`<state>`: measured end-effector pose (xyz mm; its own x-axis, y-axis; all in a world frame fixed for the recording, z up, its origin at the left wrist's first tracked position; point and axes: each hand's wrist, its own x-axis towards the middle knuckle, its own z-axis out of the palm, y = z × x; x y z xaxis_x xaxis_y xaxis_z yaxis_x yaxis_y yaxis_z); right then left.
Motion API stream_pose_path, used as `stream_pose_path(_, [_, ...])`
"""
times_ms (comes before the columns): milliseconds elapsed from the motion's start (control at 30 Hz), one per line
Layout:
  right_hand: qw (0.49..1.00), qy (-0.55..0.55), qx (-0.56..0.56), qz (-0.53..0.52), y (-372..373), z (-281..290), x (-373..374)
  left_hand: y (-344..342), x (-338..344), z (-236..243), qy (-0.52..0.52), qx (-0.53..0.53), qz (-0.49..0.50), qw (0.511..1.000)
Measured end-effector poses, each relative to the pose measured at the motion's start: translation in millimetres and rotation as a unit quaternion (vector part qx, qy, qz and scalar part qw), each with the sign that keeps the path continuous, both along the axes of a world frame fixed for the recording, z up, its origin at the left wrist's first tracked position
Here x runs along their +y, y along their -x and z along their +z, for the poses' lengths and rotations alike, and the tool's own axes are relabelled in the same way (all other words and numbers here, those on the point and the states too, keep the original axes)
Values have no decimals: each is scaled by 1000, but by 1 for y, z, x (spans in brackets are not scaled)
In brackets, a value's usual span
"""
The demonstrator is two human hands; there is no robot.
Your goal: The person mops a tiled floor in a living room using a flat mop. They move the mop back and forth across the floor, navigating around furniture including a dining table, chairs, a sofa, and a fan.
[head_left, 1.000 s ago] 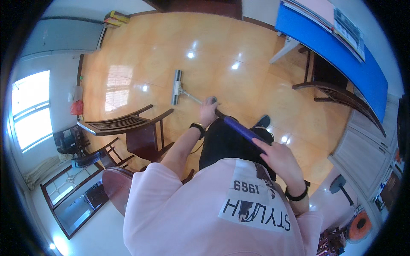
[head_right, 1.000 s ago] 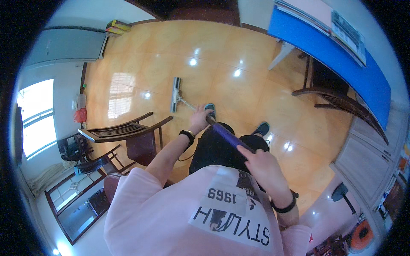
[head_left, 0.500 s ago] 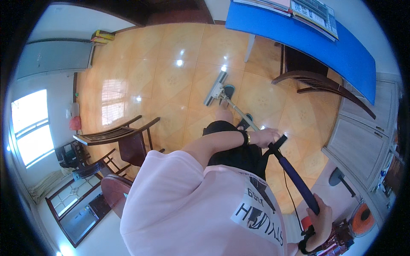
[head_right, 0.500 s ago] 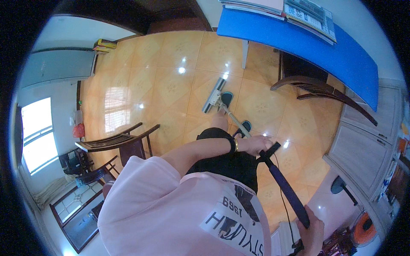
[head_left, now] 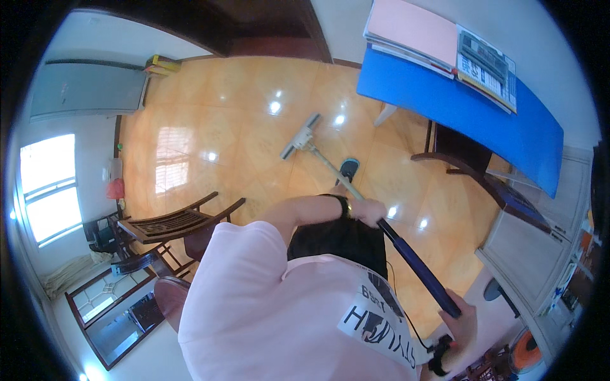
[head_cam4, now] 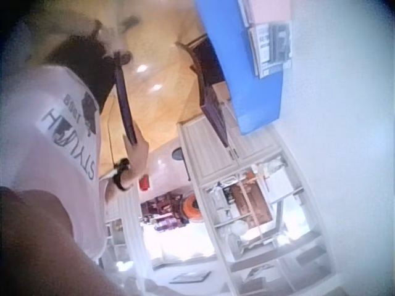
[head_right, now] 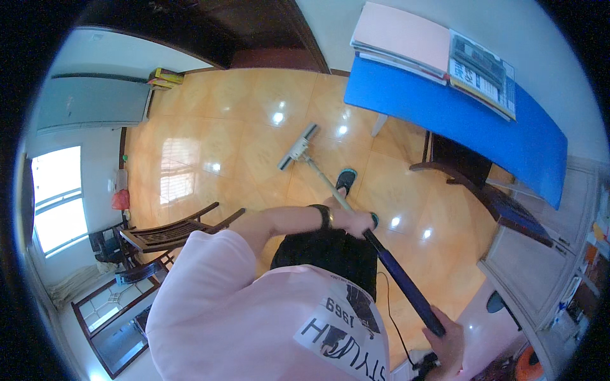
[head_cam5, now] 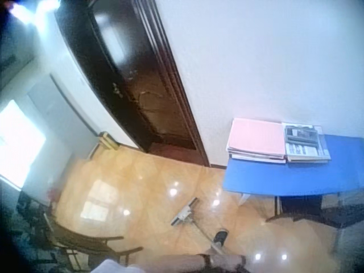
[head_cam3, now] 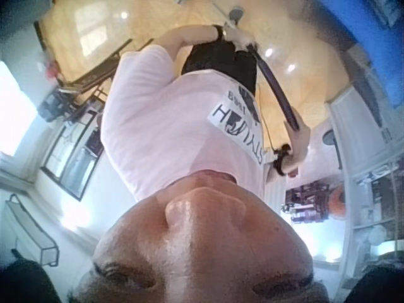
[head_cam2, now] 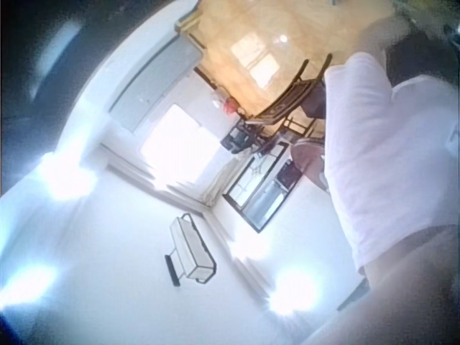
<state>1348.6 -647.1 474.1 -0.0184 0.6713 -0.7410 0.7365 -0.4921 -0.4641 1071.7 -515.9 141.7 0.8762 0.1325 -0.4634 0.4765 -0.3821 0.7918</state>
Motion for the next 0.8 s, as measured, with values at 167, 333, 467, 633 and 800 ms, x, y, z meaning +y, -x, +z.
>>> stream_pose_path(167, [982, -130, 133, 17, 104, -102, 94, 147, 98, -89, -66, -21, 64, 996])
stream_pose_path(333, [965, -168, 202, 15, 227, -189, 183, 280, 181, -125, -233, 178, 201, 935])
stream_pose_path(467, [967, -157, 109, 169, 269, -207, 222, 321, 199, -142, -283, 157, 322, 890])
stream_pose_path(633, [969, -152, 52, 190, 241, -200, 219, 274, 175, -154, -328, 171, 422, 828])
stream_pose_path(800, [962, -218, 81, 147, 184, -200, 170, 213, 150, -136, -292, 236, 348, 859])
